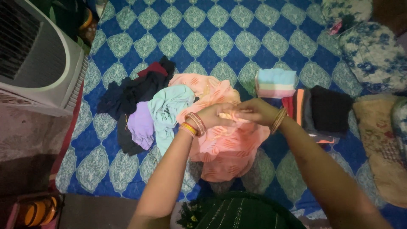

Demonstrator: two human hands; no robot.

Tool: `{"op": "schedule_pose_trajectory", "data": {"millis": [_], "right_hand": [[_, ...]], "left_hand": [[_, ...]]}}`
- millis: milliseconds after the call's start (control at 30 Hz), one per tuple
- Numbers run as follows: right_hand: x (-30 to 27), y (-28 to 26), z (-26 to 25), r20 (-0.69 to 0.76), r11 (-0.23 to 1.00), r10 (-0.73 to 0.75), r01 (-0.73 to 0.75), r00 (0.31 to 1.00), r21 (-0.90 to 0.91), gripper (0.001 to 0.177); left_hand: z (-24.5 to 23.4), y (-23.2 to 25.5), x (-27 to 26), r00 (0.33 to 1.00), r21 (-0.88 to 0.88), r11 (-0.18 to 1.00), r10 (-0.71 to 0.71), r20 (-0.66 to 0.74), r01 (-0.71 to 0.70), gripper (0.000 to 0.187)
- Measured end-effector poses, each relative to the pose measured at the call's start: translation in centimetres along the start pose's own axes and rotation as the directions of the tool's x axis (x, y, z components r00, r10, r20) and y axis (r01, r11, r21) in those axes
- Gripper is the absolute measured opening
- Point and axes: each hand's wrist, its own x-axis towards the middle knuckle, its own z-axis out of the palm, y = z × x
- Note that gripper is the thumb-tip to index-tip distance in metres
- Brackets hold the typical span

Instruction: Folding various items of clothing on a bed.

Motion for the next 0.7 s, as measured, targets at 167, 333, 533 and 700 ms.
{"op": "schedule_pose_trajectory", "data": {"millis": [167,333,533,700], "right_hand": [[0.3,1.5,0.1,-0.019,0.978,-0.169,0.170,0.985,0.117,0.038],[-0.2,3.5,-0.2,-0.020,0.975,-0.082,0.085,0.996,0.205,0.034],[-0.8,4.5,-0.8,-0.029,0.964,0.163,-0.152,0.986,0.219,0.029],[-1.3,5.8,-0.9,-0.249,0.999,0.034,-0.037,0.968,-0.007,0.023]], "left_hand": [[0.4,-2.7,0.1,0.973,0.112,0.979,-0.147,-0.176,0.169,0.028],[-0.4,-4.2,-0.5,0.934,0.224,0.971,0.007,-0.356,0.078,0.028],[-2.2,-0.1,-1.7,0.751,0.210,0.924,-0.112,-0.651,0.319,0.027],[-3.7,0.5,-3.2,0.650,0.171,0.922,-0.105,-0.753,0.347,0.027]]}}
